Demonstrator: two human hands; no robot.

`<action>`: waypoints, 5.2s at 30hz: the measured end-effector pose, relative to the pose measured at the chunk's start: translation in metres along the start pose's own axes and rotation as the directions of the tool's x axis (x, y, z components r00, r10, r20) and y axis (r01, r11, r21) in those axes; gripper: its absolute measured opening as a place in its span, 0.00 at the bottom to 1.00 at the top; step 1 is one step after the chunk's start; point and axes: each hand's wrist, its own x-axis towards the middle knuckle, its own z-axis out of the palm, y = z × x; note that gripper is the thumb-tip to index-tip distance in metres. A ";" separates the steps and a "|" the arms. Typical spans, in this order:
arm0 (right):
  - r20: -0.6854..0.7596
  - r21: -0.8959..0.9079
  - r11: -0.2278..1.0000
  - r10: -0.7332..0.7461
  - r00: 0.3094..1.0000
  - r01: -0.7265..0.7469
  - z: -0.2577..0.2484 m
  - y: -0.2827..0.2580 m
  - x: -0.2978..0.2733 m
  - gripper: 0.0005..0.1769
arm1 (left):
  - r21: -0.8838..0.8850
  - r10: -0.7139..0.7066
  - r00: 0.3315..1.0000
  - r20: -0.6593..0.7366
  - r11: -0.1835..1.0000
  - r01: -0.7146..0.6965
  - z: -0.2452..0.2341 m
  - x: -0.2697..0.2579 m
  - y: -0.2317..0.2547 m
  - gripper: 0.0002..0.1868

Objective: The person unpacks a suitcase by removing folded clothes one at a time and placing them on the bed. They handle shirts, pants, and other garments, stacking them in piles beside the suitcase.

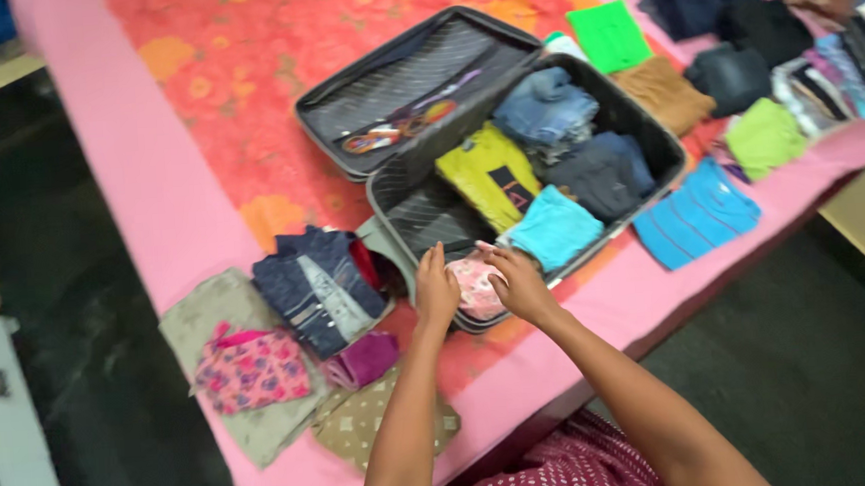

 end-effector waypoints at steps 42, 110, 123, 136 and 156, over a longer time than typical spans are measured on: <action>0.540 -0.129 0.989 0.012 0.841 0.069 -0.032 0.327 0.127 0.08 | 0.124 -0.771 0.636 -0.035 0.629 0.768 0.262 0.096 -0.044 0.17; 0.801 0.598 -0.297 0.244 0.547 -0.744 -0.140 0.265 0.137 0.27 | -0.762 -0.298 0.702 0.647 -0.292 0.578 0.172 0.099 0.143 0.24; 0.746 0.666 -0.115 0.058 0.664 -0.737 -0.158 0.144 0.128 0.29 | -0.920 -0.630 0.729 0.267 0.058 0.387 0.068 0.072 0.208 0.24; 0.711 0.640 0.216 0.198 0.675 -0.737 -0.086 -0.003 0.057 0.36 | -0.847 -0.724 0.637 0.265 0.141 0.512 -0.034 -0.037 0.105 0.23; 0.577 0.415 0.771 0.187 0.795 -0.483 0.188 -0.113 0.118 0.43 | -0.851 -0.749 0.657 0.091 0.284 0.442 -0.169 -0.064 -0.159 0.28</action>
